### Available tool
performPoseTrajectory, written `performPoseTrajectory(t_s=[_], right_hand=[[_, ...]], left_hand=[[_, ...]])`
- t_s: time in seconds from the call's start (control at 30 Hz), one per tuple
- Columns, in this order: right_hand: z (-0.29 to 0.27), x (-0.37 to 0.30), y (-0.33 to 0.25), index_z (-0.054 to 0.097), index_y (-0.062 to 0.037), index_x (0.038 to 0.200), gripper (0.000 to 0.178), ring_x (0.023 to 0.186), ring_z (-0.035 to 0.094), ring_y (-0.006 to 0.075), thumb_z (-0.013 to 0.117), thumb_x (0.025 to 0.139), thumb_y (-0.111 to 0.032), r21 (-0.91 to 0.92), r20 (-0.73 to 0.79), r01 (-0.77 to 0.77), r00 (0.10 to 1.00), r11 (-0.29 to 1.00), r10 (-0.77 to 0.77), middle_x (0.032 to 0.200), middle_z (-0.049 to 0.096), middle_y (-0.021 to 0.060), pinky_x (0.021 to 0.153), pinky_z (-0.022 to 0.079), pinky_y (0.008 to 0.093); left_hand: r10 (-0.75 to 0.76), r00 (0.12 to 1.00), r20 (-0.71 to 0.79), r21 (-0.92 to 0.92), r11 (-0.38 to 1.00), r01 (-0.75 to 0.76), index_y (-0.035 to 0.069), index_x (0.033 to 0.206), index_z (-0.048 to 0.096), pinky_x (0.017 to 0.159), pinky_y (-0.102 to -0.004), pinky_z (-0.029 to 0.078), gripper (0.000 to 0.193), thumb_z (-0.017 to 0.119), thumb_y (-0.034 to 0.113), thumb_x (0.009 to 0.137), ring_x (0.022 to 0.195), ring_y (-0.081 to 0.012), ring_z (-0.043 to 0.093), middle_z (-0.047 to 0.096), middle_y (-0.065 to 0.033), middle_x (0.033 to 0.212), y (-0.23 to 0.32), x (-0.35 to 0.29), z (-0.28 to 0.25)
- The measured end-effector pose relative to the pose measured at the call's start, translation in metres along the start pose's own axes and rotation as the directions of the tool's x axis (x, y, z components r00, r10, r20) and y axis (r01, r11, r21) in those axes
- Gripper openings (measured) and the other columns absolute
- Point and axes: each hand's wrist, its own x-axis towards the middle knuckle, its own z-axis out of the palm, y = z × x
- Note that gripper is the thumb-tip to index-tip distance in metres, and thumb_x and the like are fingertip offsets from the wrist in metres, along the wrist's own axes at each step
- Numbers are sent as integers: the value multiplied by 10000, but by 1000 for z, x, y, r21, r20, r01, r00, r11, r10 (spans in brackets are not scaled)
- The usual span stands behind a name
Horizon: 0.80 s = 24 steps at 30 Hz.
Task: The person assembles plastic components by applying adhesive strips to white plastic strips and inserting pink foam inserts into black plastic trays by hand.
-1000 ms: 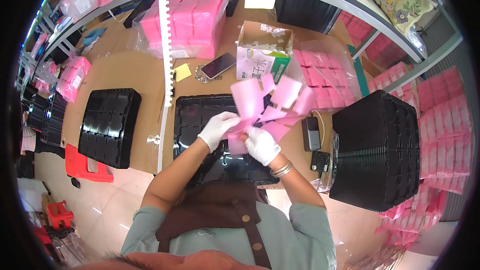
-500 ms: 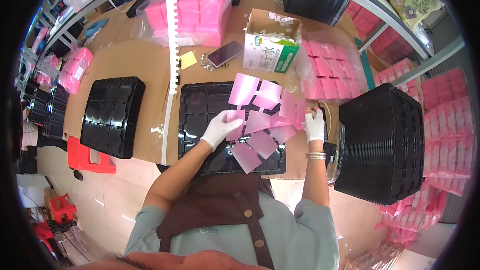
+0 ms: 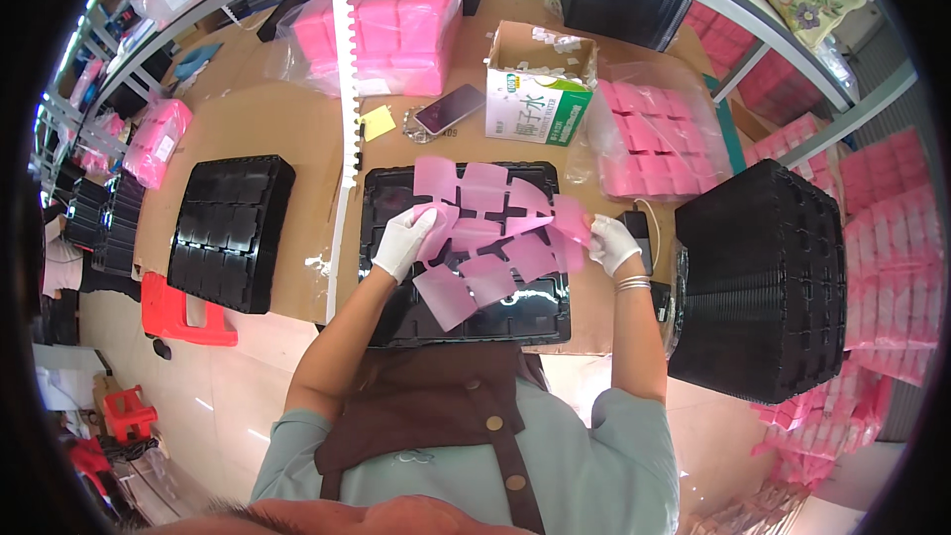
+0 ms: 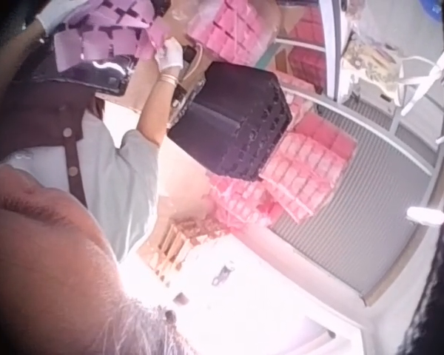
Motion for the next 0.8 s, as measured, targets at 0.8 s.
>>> performPoseTrajectory(t_s=[0.8], right_hand=[[84,47,-35,582,-64,865,173,572,443,35,604,874,-235,-588,-69,361,869,723,-490,705,515,-45,459,377,201]], left_hand=[[48,979,-198,118,993,-25,-56,1245,482,954,-262,382,450,534,254,923,1128,-152,506,549,-133,1236,-10,-29,-58]])
